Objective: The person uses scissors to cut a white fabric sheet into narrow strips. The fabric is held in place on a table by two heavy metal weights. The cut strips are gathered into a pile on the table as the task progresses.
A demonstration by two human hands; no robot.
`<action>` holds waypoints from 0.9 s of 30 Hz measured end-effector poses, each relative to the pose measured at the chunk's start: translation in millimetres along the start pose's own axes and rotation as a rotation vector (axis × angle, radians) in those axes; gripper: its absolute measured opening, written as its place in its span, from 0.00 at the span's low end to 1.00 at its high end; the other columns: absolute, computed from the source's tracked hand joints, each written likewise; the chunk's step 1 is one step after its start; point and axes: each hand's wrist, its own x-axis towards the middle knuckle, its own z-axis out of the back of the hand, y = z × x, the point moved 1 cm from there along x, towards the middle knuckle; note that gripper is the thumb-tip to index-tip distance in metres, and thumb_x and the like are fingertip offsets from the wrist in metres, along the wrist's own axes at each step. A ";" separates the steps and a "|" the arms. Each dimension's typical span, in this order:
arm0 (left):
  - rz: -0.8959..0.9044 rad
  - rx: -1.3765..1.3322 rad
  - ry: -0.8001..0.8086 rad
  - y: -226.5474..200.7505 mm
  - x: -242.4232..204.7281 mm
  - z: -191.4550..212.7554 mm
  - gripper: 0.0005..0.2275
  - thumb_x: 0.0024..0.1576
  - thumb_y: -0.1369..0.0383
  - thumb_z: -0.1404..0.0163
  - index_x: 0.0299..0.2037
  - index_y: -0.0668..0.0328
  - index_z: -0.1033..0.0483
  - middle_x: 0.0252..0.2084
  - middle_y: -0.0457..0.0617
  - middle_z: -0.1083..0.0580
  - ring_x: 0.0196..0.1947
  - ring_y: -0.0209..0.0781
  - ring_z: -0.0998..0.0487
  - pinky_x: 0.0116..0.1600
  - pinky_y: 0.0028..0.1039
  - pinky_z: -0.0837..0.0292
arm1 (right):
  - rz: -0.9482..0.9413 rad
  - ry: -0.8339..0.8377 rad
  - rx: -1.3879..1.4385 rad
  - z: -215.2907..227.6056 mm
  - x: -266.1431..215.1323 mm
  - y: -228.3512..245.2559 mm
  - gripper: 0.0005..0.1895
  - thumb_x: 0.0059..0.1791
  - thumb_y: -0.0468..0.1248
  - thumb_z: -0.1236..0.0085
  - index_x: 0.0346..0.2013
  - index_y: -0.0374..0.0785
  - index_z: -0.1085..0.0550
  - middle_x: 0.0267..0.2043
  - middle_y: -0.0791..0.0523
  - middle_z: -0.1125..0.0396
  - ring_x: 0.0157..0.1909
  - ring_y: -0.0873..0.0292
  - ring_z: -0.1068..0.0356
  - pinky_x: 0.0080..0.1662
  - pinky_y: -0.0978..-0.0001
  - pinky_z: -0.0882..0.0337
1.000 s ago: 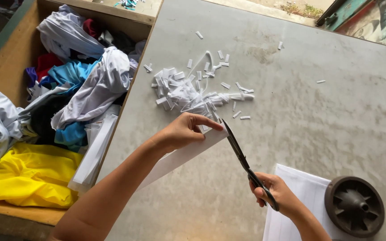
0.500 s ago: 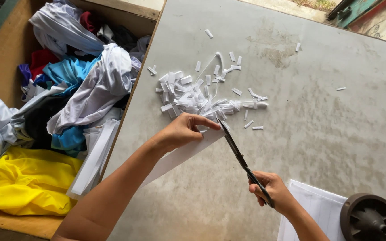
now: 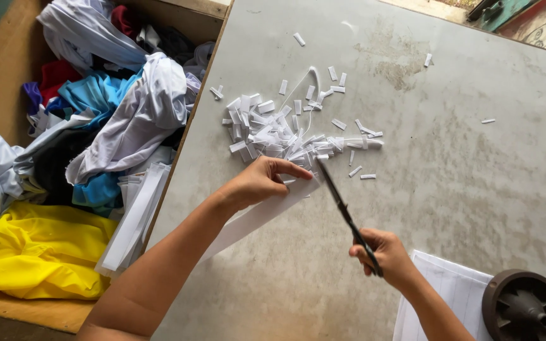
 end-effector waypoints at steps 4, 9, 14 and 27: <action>-0.324 0.053 0.056 17.4 -6.3 -17.5 0.22 0.44 0.82 0.51 0.50 0.57 0.18 0.48 0.53 0.18 0.49 0.40 0.21 0.42 0.19 0.25 | 0.171 -0.230 0.063 -23.7 -0.6 95.0 0.17 0.38 0.39 0.23 0.26 0.28 0.20 0.14 0.48 0.32 0.19 0.55 0.29 0.26 0.67 0.28; -0.389 0.128 0.066 -8.3 -49.3 -46.4 0.15 0.52 0.78 0.45 0.47 0.50 0.27 0.45 0.51 0.20 0.35 0.40 0.20 0.39 0.24 0.20 | 0.310 -0.260 0.217 -33.9 -6.6 129.3 0.13 0.38 0.32 0.25 0.31 0.30 0.21 0.19 0.52 0.33 0.22 0.58 0.28 0.27 0.74 0.31; -0.395 0.271 0.080 -7.9 -122.9 -59.4 0.07 0.56 0.76 0.43 0.42 0.52 0.20 0.39 0.46 0.19 0.36 0.34 0.19 0.39 0.23 0.21 | 0.363 -0.302 0.101 4.4 -35.5 152.9 0.13 0.38 0.33 0.30 0.34 0.33 0.22 0.22 0.56 0.33 0.22 0.64 0.35 0.26 0.77 0.37; -0.404 0.320 0.107 6.2 -221.0 -67.2 0.14 0.56 0.81 0.46 0.46 0.51 0.15 0.44 0.47 0.21 0.41 0.39 0.18 0.45 0.25 0.17 | 0.419 -0.579 -0.254 8.1 -138.0 203.0 0.12 0.57 0.42 0.39 0.44 0.35 0.23 0.40 0.53 0.26 0.34 0.63 0.31 0.37 0.76 0.33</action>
